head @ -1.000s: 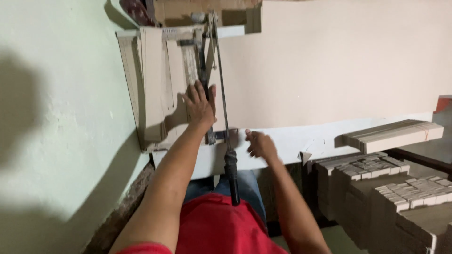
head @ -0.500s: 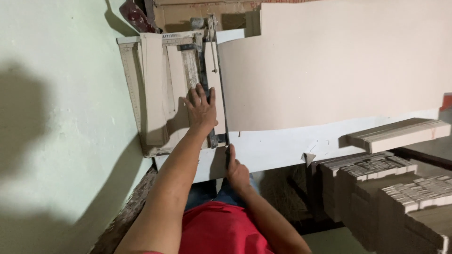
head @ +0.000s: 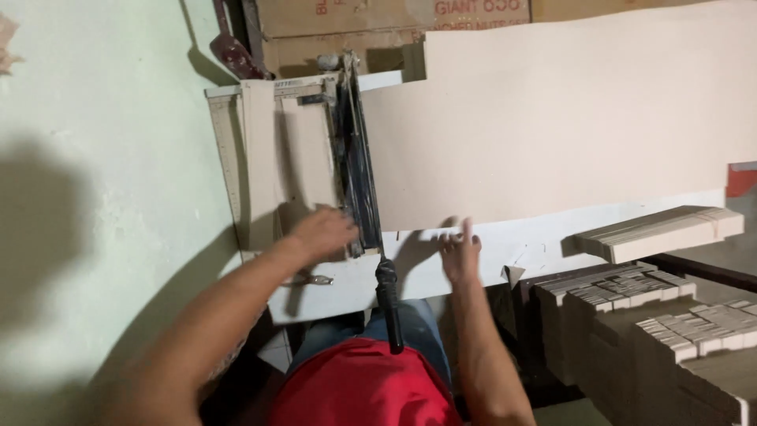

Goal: Using a manual paper cutter to slice cardboard sheets into smaller strips.

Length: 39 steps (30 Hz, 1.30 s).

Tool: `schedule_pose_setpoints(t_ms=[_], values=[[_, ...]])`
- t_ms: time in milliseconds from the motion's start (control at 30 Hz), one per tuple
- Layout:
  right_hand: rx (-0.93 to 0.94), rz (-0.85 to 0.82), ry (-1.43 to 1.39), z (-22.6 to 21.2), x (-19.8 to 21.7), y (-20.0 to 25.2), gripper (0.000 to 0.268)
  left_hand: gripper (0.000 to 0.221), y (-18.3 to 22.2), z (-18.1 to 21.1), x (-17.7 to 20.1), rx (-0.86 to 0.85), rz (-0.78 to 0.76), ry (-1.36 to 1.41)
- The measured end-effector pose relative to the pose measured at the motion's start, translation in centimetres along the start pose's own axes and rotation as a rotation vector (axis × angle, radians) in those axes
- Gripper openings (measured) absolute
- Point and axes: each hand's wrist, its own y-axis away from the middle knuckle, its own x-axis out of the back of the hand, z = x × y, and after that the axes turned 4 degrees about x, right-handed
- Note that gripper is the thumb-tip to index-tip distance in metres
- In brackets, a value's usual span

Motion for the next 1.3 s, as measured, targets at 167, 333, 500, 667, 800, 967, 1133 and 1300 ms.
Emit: schedule_pose_setpoints(t_ms=[167, 333, 500, 667, 800, 967, 1133, 1300], values=[[-0.13, -0.189, -0.337, 0.2, 3.6, -5.7, 0.029, 0.009, 4.1, -7.6, 4.2, 0.101, -0.378, -0.038], [-0.12, -0.244, -0.286, 2.4, 7.0, -6.2, 0.011, 0.011, 5.9, -10.1, 6.6, 0.138, -0.436, -0.099], [-0.158, -0.283, -0.243, 3.8, 2.5, -4.0, 0.021, 0.022, 2.6, -7.2, 8.5, 0.238, -0.48, 0.045], [-0.152, -0.259, -0.188, 5.2, 1.4, -4.8, 0.025, 0.082, -4.8, -4.2, 11.2, 0.655, -0.393, 0.599], [-0.105, -0.204, -0.135, 4.6, 0.6, -4.1, 0.027, 0.108, -8.8, -2.3, 8.6, 0.778, -0.492, 0.551], [0.015, -0.124, -0.001, 4.8, 0.1, -3.6, 0.032, 0.119, -9.8, -2.2, 8.6, 0.842, -0.594, 0.594], [0.022, -0.118, 0.017, 4.4, -0.4, -3.6, 0.035, 0.118, -10.2, -1.9, 6.4, 0.847, -0.616, 0.515], [0.001, -0.139, 0.184, 2.9, -0.1, -2.3, 0.036, 0.072, -10.2, -1.4, 8.5, 0.849, -0.685, 0.322]])
